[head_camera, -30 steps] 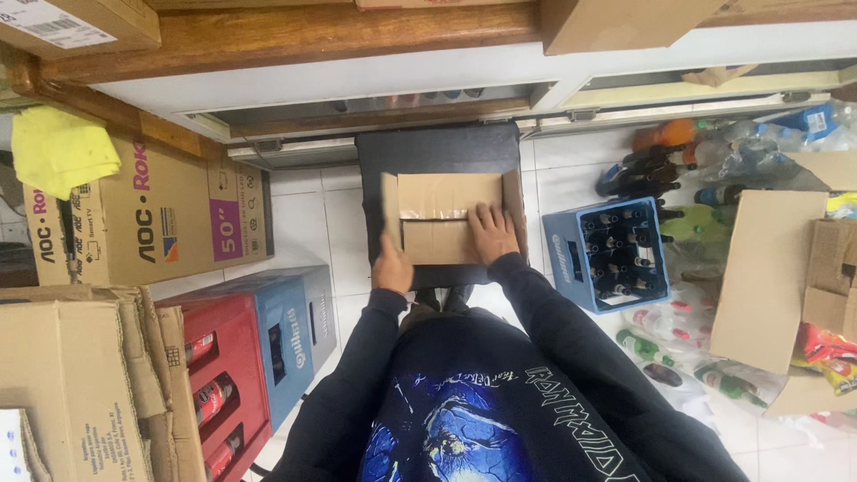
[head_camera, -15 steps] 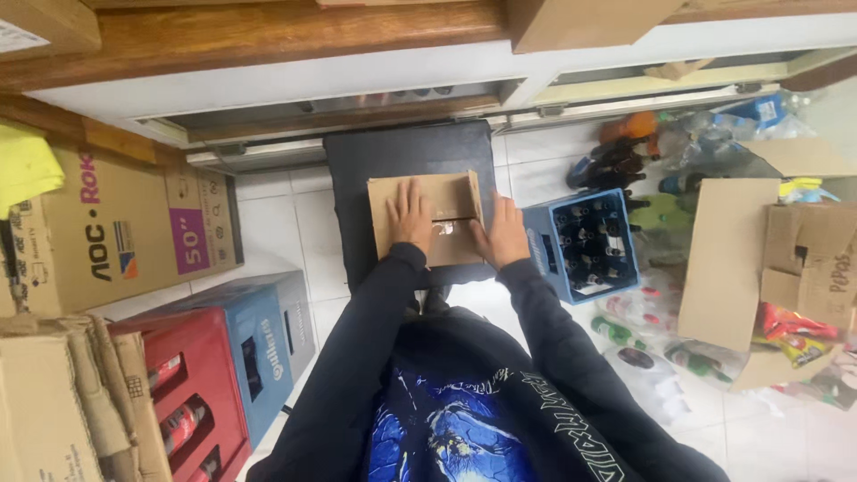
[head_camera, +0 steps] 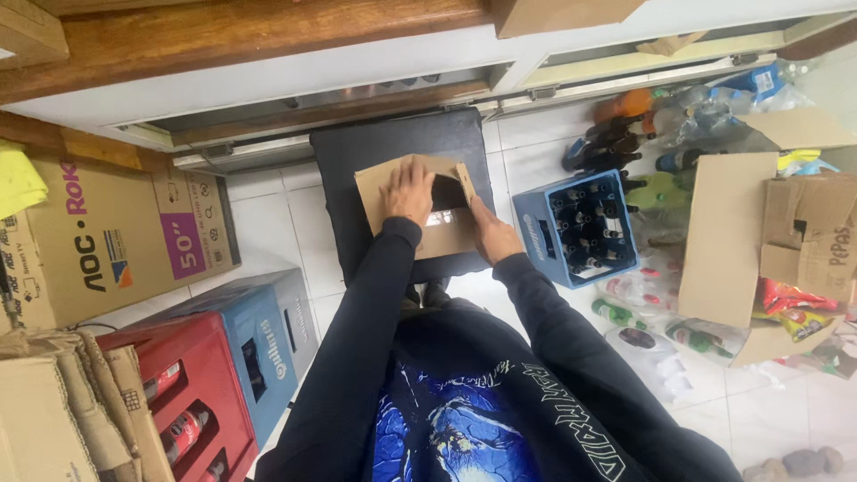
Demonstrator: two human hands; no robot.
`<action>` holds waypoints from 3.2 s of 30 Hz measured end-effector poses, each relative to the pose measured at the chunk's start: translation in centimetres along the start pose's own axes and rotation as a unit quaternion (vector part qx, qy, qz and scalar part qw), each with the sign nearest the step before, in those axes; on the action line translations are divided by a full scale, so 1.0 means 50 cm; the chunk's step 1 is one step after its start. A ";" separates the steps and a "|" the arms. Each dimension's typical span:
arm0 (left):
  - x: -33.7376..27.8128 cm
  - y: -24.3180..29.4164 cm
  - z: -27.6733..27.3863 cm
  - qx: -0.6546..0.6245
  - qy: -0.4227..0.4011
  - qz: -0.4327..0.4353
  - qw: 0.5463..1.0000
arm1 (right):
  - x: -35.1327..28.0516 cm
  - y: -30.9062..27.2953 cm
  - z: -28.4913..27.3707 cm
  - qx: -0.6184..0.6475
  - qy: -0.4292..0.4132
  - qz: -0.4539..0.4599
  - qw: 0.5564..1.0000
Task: The person picks up flat cardboard boxes and folds the flaps to assemble them into square boxes, then places the assembled boxes onto a wooden shelf.
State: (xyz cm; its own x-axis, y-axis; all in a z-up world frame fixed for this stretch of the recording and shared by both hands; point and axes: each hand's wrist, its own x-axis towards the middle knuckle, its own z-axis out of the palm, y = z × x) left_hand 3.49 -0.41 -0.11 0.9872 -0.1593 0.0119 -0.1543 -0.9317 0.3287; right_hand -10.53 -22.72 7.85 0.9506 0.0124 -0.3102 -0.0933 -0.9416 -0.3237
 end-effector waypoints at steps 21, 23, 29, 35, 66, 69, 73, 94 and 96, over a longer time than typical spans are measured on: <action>-0.072 -0.113 -0.184 0.039 -0.330 0.144 0.932 | 0.194 -0.101 0.170 -0.070 -0.173 -0.193 0.963; -0.059 -0.125 -0.198 0.025 -0.330 0.147 0.932 | 0.199 -0.096 0.162 -0.031 -0.198 -0.198 0.960; 0.012 -0.209 -0.061 -0.075 -0.288 0.170 0.939 | 0.188 -0.087 0.118 0.062 -0.237 -0.162 0.956; -0.014 -0.174 -0.139 -0.024 -0.393 0.212 0.894 | 0.161 -0.067 0.130 0.105 -0.217 -0.151 0.959; -0.250 -0.139 -0.135 -0.399 -0.252 -0.399 0.786 | 0.238 0.206 0.158 0.299 -0.197 0.192 0.914; -0.254 -0.177 -0.075 -0.393 -0.209 -0.415 0.793 | 0.241 0.192 0.125 0.285 -0.192 0.185 0.921; -0.294 -0.220 -0.168 -0.431 -0.091 -0.412 0.798 | 0.124 0.014 -0.095 0.499 -0.151 0.150 0.840; -0.253 -0.364 -0.897 -0.559 0.344 -0.046 0.753 | 0.255 -0.495 -0.282 0.626 -0.017 -0.325 0.709; -0.249 -0.442 -0.985 -0.464 0.291 -0.035 0.836 | 0.341 -0.509 -0.251 0.547 0.011 -0.357 0.757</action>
State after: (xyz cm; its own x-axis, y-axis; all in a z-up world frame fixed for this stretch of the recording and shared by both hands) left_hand -3.33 38.25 39.00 0.8869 0.3223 0.3309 -0.2641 -0.2338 0.9357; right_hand 11.76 -2.79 22.02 0.8783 0.3691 0.3038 0.2682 0.1457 -0.9523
